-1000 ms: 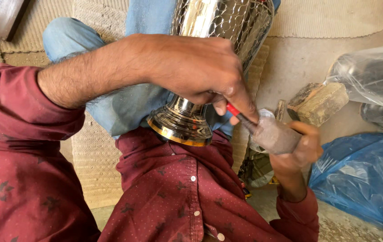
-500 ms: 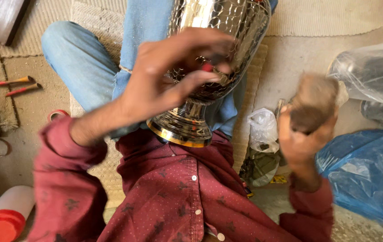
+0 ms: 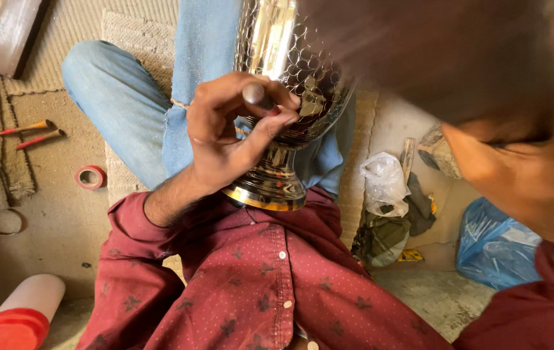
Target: The person sits cross-legged on the floor with a brass vase held between their legs and lap. They hold a chisel-like punch against the vase surface with one hand and repeatedly strike it with a wooden mallet held in the other hand, chasing a pattern into the metal, repositioning the punch around the vase as they work.
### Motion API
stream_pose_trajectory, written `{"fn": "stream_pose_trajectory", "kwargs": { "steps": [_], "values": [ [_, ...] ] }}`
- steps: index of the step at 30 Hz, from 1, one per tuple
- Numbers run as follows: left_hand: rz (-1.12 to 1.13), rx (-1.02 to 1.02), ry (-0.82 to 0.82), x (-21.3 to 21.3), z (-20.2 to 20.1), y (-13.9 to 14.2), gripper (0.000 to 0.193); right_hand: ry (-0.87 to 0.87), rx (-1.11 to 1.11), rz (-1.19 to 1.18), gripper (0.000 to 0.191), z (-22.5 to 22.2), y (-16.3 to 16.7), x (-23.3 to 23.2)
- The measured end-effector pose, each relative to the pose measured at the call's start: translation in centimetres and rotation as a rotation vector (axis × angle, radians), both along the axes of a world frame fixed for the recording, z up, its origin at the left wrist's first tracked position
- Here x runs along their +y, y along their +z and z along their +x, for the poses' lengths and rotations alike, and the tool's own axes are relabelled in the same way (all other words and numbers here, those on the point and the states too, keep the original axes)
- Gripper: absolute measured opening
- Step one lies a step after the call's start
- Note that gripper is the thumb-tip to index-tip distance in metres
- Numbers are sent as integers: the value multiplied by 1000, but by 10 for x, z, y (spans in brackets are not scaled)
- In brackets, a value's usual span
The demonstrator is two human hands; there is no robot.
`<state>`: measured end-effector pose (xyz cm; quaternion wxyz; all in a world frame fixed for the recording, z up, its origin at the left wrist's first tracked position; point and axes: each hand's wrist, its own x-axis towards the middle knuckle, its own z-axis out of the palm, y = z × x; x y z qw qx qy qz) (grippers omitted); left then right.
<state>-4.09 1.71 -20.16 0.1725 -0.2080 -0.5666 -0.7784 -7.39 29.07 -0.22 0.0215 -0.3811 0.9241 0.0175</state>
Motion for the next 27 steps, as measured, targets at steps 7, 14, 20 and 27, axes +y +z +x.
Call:
{"fn": "stream_pose_trajectory", "kwargs": {
  "steps": [7,14,20,27],
  "values": [
    [-470,183,35,-23,-21,19,21,74,-114,-17,79,-4,28,-10],
    [-455,307,-263,-27,-41,34,36,66,144,206,73,21,4,26],
    [-523,394,-362,-33,-50,38,52,17,183,-9,64,39,-30,57],
    [-591,484,-544,-30,-67,49,68,-29,249,-152,78,59,-60,67]
  ]
}}
